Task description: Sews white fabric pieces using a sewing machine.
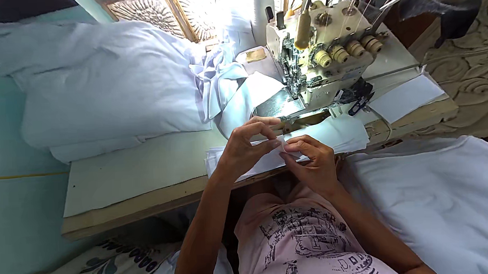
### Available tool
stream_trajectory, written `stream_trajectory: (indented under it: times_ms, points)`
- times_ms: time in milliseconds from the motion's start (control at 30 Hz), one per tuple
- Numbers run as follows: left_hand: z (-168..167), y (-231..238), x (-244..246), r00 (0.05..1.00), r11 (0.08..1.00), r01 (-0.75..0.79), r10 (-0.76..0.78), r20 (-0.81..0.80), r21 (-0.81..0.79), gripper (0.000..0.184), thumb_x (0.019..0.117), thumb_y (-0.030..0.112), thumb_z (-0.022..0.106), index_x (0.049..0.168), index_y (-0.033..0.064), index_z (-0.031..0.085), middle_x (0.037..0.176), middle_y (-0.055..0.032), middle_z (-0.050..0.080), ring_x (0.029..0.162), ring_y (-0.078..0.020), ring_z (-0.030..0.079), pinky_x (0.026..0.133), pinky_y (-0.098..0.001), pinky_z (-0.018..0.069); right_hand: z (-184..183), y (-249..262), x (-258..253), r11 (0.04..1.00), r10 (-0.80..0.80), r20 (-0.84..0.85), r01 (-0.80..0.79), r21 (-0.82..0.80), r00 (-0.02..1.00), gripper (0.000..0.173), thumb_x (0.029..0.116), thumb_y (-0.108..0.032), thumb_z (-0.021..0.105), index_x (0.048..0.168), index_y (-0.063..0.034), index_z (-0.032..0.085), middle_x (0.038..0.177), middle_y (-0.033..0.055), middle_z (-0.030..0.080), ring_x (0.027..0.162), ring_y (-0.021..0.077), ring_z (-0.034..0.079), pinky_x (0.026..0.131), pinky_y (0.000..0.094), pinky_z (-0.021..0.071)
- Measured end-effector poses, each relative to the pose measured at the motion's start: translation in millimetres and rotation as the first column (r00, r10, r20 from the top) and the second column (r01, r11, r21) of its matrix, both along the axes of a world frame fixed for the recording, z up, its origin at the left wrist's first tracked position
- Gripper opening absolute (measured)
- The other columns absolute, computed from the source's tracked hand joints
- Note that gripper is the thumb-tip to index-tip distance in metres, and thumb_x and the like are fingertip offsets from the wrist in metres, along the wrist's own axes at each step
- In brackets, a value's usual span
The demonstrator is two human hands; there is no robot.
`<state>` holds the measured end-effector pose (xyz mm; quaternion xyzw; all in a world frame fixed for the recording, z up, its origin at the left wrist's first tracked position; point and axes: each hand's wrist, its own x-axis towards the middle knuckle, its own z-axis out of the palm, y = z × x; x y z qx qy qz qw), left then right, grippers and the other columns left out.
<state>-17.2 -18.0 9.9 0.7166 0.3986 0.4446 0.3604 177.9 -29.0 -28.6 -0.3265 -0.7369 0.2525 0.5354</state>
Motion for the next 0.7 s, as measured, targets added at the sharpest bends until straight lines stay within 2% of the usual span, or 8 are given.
stream_trajectory:
  times_ms: [33, 67, 133, 233, 333, 467, 600, 700]
  points:
    - [-2, 2, -3, 0.997, 0.999, 0.042, -0.04, 0.059, -0.032, 0.003, 0.0882, 0.002, 0.068, 0.09, 0.0011, 0.069, 0.12, -0.0082, 0.072, 0.118, -0.0103, 0.065, 0.102, -0.0281, 0.052, 2, 0, -1, 1.0, 0.017, -0.009, -0.017, -0.008, 1.0, 0.009, 0.0817, -0.003, 0.075, 0.089, 0.0023, 0.075, 0.098, 0.0112, 0.072, 0.095, 0.0062, 0.069, 0.083, 0.0152, 0.0553]
    - [-4, 2, -4, 0.991, 0.995, 0.068, -0.059, 0.117, -0.068, 0.005, 0.0889, 0.001, 0.066, 0.091, 0.0022, 0.07, 0.113, -0.0058, 0.074, 0.112, -0.0096, 0.068, 0.099, -0.0279, 0.0544, 3, 0, -1, 0.999, 0.036, -0.011, -0.037, -0.02, 0.999, 0.009, 0.0817, -0.002, 0.074, 0.09, 0.0024, 0.074, 0.099, 0.0108, 0.072, 0.096, 0.0059, 0.068, 0.083, 0.0151, 0.0553]
    - [-2, -3, -3, 0.977, 0.987, 0.056, -0.024, 0.212, -0.148, 0.01, 0.0879, -0.003, 0.065, 0.091, 0.0056, 0.07, 0.095, 0.0009, 0.074, 0.092, -0.0055, 0.07, 0.084, -0.023, 0.0582, 7, 0, -1, 0.997, 0.068, -0.007, -0.068, -0.048, 0.998, 0.009, 0.082, -0.001, 0.073, 0.09, 0.0027, 0.074, 0.1, 0.0108, 0.071, 0.096, 0.0065, 0.068, 0.083, 0.0157, 0.0555]
    - [0, -6, -5, 0.95, 0.98, 0.039, 0.025, 0.312, -0.197, 0.017, 0.0871, -0.006, 0.064, 0.09, 0.0096, 0.07, 0.089, 0.0031, 0.072, 0.08, -0.0031, 0.068, 0.072, -0.0192, 0.0579, 9, 1, 1, 0.985, 0.103, -0.032, -0.107, -0.133, 0.994, 0.008, 0.0839, -0.002, 0.073, 0.09, 0.0028, 0.074, 0.101, 0.0105, 0.071, 0.093, 0.005, 0.068, 0.08, 0.0156, 0.0566]
    - [-3, 2, -13, 0.902, 0.986, 0.039, 0.035, 0.429, -0.163, 0.016, 0.0871, 0.001, 0.069, 0.09, 0.0157, 0.073, 0.091, 0.0053, 0.075, 0.085, -0.0037, 0.07, 0.078, -0.0216, 0.0586, 11, 2, 6, 0.974, 0.115, -0.081, -0.128, -0.186, 0.99, 0.009, 0.0857, -0.002, 0.073, 0.092, 0.0032, 0.075, 0.099, 0.0086, 0.072, 0.09, 0.0034, 0.069, 0.08, 0.0166, 0.0586]
    - [-3, 6, -15, 0.85, 0.989, 0.058, 0.023, 0.526, -0.137, 0.014, 0.0879, 0.004, 0.072, 0.09, 0.0173, 0.073, 0.09, 0.0047, 0.074, 0.086, -0.0056, 0.071, 0.081, -0.0235, 0.0587, 16, 1, 8, 0.984, 0.084, -0.097, -0.098, -0.151, 0.992, 0.007, 0.0847, -0.002, 0.074, 0.09, 0.0018, 0.075, 0.097, 0.0068, 0.073, 0.092, 0.0027, 0.069, 0.082, 0.0158, 0.0581]
    - [-2, 9, -4, 0.869, 0.99, -0.057, 0.112, 0.482, -0.126, 0.02, 0.0888, -0.004, 0.065, 0.095, 0.0151, 0.068, 0.09, 0.005, 0.073, 0.085, -0.0063, 0.071, 0.08, -0.0242, 0.0596, 17, 3, 3, 0.999, -0.021, -0.036, 0.02, -0.039, 0.999, 0.004, 0.0817, -0.001, 0.072, 0.084, 0.0013, 0.073, 0.092, 0.009, 0.074, 0.09, 0.0056, 0.071, 0.08, 0.0159, 0.0569]
    - [3, 24, 15, 0.924, 0.946, -0.324, 0.314, 0.219, 0.013, 0.016, 0.0891, -0.005, 0.063, 0.103, 0.0022, 0.06, 0.092, 0.0025, 0.067, 0.079, -0.0007, 0.065, 0.073, -0.0188, 0.0567, 16, 14, -3, 0.989, -0.147, 0.061, 0.145, 0.028, 0.987, 0.002, 0.0826, 0.0, 0.071, 0.083, 0.0011, 0.07, 0.085, 0.011, 0.074, 0.082, 0.0116, 0.073, 0.074, 0.0216, 0.0587]
